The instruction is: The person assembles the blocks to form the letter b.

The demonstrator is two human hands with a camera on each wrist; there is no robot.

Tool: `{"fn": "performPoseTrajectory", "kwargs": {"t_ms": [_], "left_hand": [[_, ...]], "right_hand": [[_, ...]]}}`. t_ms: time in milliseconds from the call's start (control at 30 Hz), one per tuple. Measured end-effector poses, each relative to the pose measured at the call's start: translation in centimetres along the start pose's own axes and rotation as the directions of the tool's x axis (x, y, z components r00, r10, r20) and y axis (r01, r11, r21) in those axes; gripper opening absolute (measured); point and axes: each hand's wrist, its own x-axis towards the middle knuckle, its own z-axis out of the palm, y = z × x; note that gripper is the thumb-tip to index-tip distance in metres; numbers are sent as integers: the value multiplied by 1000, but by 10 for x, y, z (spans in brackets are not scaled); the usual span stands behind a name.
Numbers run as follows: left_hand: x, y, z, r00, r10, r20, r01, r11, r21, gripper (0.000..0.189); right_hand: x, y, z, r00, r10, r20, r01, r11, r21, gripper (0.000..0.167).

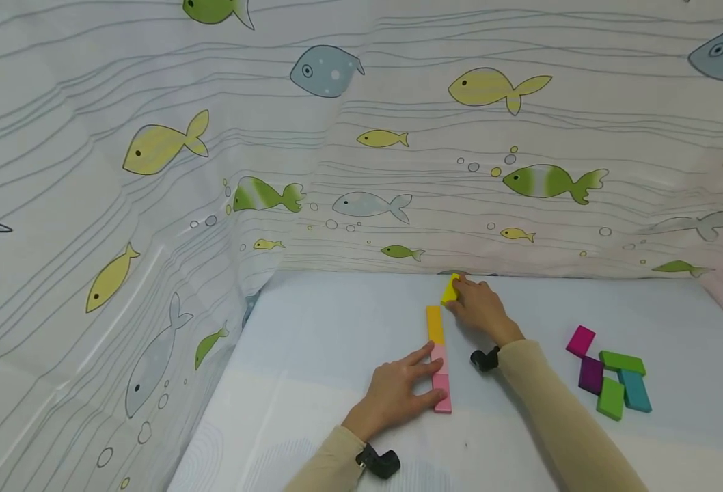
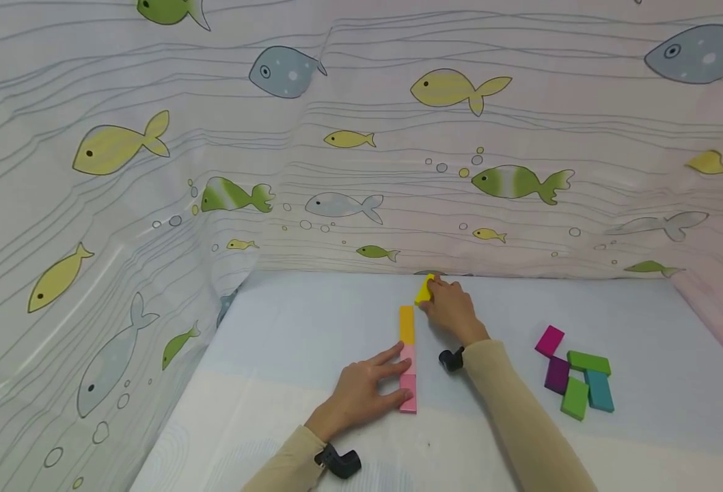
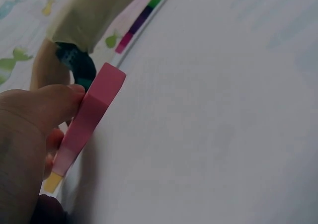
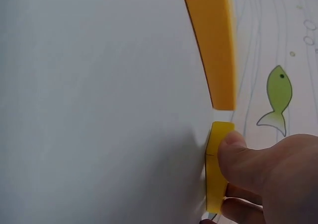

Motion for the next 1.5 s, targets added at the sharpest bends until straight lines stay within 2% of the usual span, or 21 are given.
{"fn": "performPoseTrajectory", "kwargs": {"t_ms": [267,700,1200,1500], "left_hand": [[2,1,1,999,-17,31,17,1000,-4,54],[1,-1,2,999,-24,31,24,1000,-1,52],[-2,-1,3,999,-33,35,34,999,-18,51],[-2,1,-1,1000,-16,14,16,1000,-14,51]], "right_hand": [[7,-5,4,999,-12,30,12,1000,5,62],[15,-10,6,998,-36,53,36,999,4,58],[14,-16,11,997,-72,38,70,996,53,57],[14,-19,15,995,-93,27,92,995,37,62]]}}
